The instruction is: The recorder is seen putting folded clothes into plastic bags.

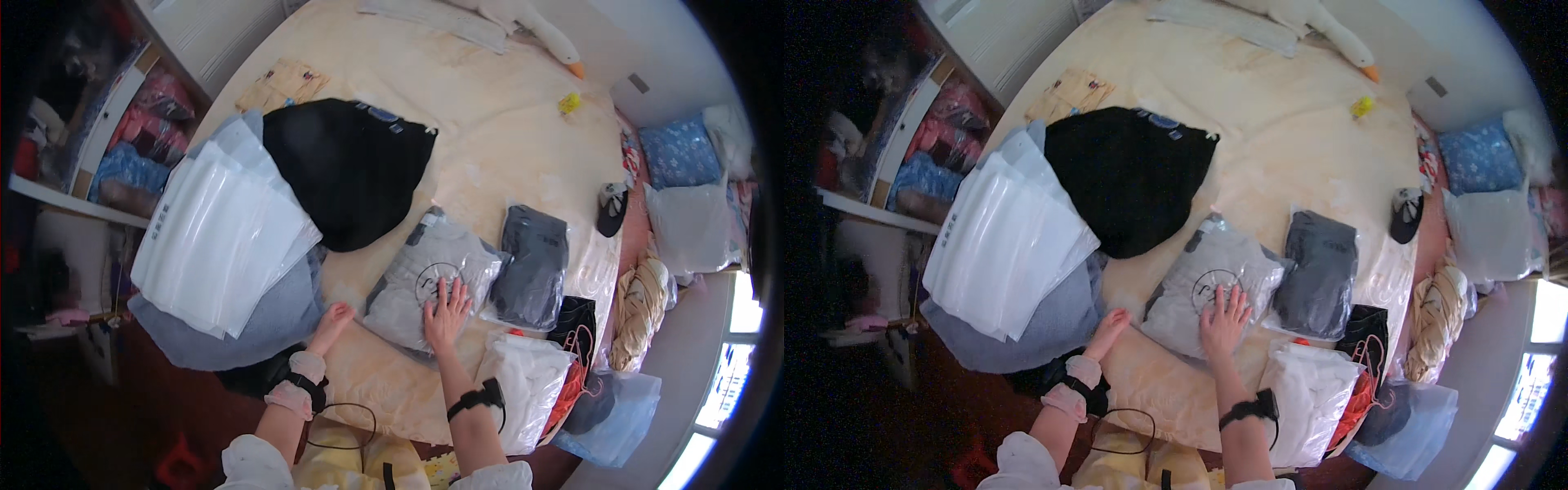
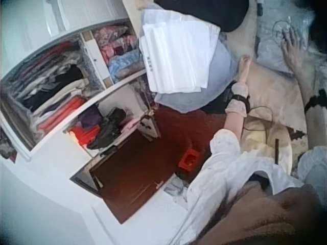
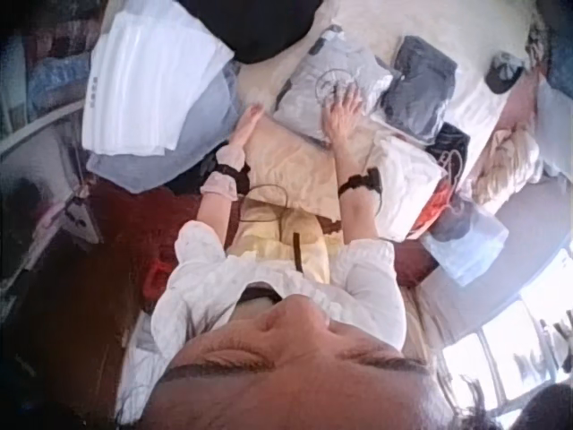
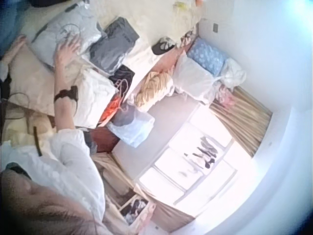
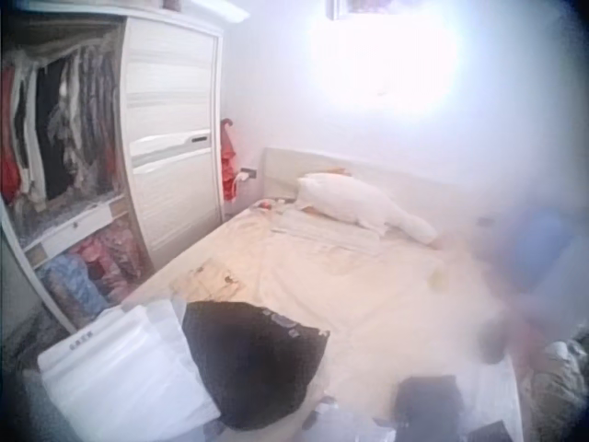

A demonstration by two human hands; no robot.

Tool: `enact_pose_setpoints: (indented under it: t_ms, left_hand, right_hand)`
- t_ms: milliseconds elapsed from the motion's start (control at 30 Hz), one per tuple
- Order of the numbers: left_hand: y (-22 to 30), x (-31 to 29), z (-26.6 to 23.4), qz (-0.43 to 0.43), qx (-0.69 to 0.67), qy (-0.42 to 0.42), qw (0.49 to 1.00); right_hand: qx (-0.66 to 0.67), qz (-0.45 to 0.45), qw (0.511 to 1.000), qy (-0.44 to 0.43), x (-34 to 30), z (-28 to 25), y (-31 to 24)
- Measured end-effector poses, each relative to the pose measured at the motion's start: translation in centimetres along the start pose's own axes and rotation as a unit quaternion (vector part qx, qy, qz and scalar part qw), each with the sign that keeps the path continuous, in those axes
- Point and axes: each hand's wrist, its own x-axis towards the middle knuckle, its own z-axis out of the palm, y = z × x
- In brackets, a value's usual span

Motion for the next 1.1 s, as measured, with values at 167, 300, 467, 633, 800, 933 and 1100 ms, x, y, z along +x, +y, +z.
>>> enact_pose_setpoints:
  t_ms: [167, 300, 467, 633, 800, 933, 1100]
  left_hand:
    - [3.5, 1.9, 3.4, 0.084, 0.16, -0.015, 0.983]
    - [7.0, 2.6, 9.1, 0.093, 0.346, -0.105, 0.928]
    - [8.3, 1.2, 6.7, -0.024, 0.289, -0.116, 0.95]
    - [7.5, -0.3, 10.6, 0.122, 0.128, -0.096, 0.98]
    - [10.9, -0.1, 21.8, 0.176, 0.074, -0.121, 0.974]
    - [11.9, -0.8, 32.2, 0.175, 0.098, -0.122, 0.972]
    - [4.0, 3.0, 39.7, 0.155, 0.085, -0.177, 0.968]
  right_hand:
    - [0.246, 0.275, 0.925, 0.091, -5.8, -0.6, 4.0]
    - [0.38, 0.321, 0.865, 0.064, -10.0, 2.8, 8.0]
    - [0.39, 0.355, 0.849, 0.008, -6.0, -4.8, 2.4]
    - [0.326, 0.269, 0.902, 0.086, -1.0, -14.1, 2.6]
    - [0.294, 0.205, 0.91, 0.207, 2.9, -20.2, 10.8]
    - [0.204, 0.264, 0.91, 0.247, 4.8, -22.4, 19.4]
    - [0.134, 0.359, 0.917, 0.113, 2.2, -14.8, 31.5]
